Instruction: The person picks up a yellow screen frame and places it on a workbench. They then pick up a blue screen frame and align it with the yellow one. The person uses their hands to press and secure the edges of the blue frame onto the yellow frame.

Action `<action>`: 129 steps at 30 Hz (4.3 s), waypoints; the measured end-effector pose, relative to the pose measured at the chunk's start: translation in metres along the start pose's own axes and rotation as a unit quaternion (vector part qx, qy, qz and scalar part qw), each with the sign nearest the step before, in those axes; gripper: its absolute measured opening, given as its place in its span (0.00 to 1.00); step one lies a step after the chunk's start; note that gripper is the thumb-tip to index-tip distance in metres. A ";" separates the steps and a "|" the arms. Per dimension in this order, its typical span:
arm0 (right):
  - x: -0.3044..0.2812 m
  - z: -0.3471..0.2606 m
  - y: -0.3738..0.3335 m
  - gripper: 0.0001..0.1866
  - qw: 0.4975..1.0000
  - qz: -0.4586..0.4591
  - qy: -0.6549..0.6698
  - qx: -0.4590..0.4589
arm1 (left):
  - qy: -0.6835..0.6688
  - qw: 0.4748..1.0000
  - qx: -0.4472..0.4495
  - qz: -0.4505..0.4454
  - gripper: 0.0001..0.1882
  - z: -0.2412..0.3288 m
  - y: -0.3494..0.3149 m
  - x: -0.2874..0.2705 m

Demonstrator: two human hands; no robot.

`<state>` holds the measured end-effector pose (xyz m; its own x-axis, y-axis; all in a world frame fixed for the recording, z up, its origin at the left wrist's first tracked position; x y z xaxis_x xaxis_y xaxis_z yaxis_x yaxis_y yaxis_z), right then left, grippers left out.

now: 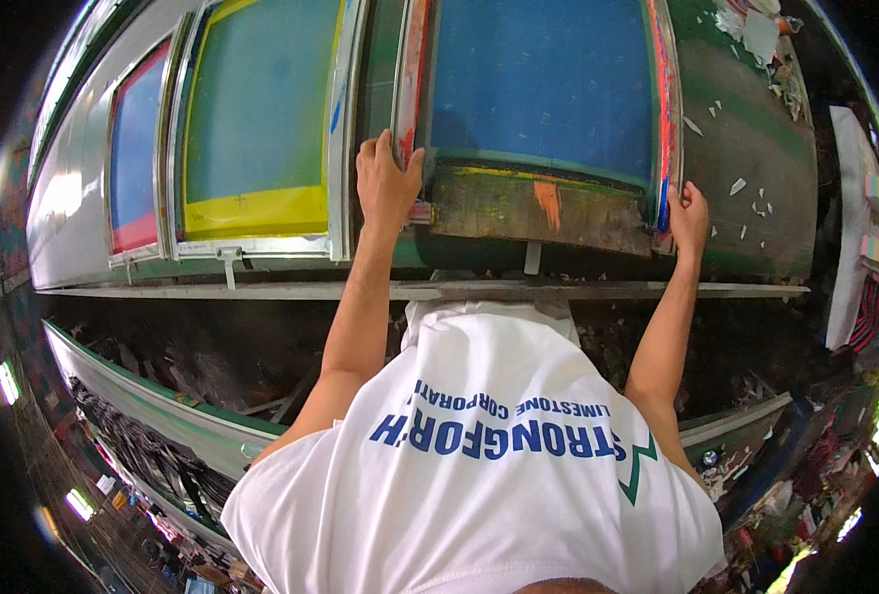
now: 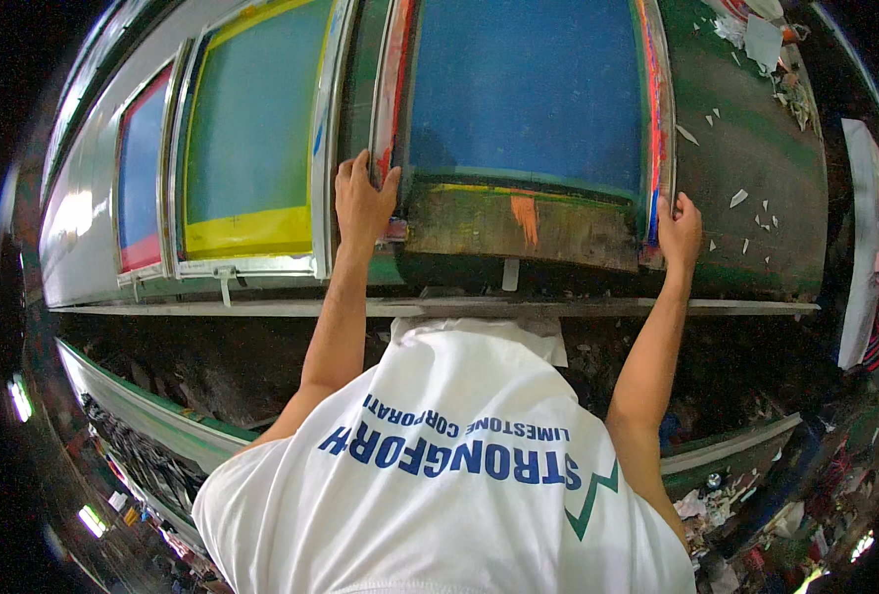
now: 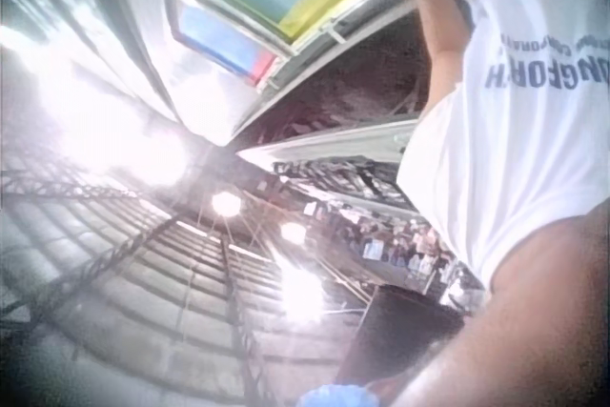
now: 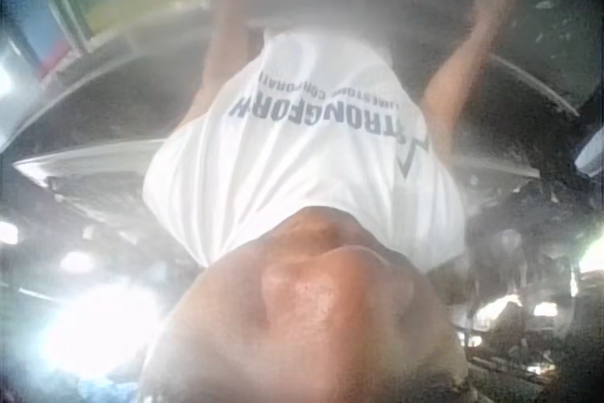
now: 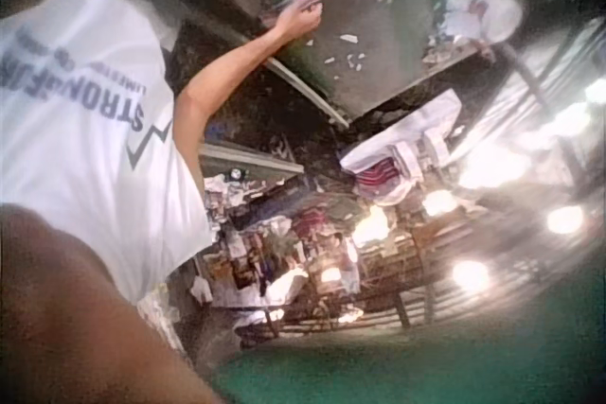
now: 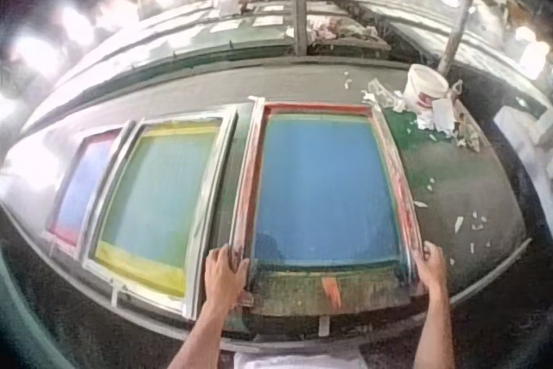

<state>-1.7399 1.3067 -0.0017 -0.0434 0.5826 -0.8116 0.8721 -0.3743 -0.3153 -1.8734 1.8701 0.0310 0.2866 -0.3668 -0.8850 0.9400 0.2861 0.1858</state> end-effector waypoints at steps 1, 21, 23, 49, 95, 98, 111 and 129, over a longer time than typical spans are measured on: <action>0.006 0.002 0.007 0.35 0.999 -0.024 0.019 0.012 | 0.016 1.000 0.012 0.011 0.36 0.002 0.004 0.000; -0.016 0.016 0.000 0.34 0.993 -0.035 -0.038 -0.111 | 0.089 0.993 -0.078 0.008 0.30 0.027 -0.076 0.001; -0.017 0.019 0.000 0.35 0.992 -0.042 -0.026 -0.118 | 0.085 0.991 -0.106 0.011 0.30 0.027 -0.085 0.001; 0.050 -0.113 -0.244 0.28 0.750 -0.252 -0.222 -0.570 | -0.156 0.972 -0.049 0.172 0.08 0.001 -0.069 -0.028; -0.005 -0.121 -0.251 0.37 0.828 -0.089 -0.112 -0.542 | -0.041 0.996 -0.062 0.040 0.39 0.063 0.027 -0.062; -0.012 -0.125 -0.246 0.36 0.827 -0.053 -0.080 -0.553 | -0.043 0.997 -0.061 0.033 0.39 0.070 0.016 -0.069; -0.035 -0.174 -0.222 0.31 0.820 0.047 -0.029 -0.569 | -0.098 0.985 0.030 0.138 0.36 0.112 0.006 -0.119; -0.046 -0.204 -0.184 0.30 0.815 0.099 0.003 -0.571 | -0.081 0.986 0.034 0.143 0.36 0.107 0.005 -0.112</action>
<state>-1.7985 1.4959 0.1942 0.1533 0.5970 -0.7874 0.7460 0.4527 0.4884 -1.8814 1.8178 0.1766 0.5616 -0.4182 -0.7140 0.8256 0.3400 0.4503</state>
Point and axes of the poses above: each hand's wrist, its own y-axis towards the middle knuckle, its own x-axis out of the palm, z = x × y, the point moved 9 cm from there along y, towards the middle knuckle, and after that the axes turned 11 degrees about x, right-handed, at the moved point
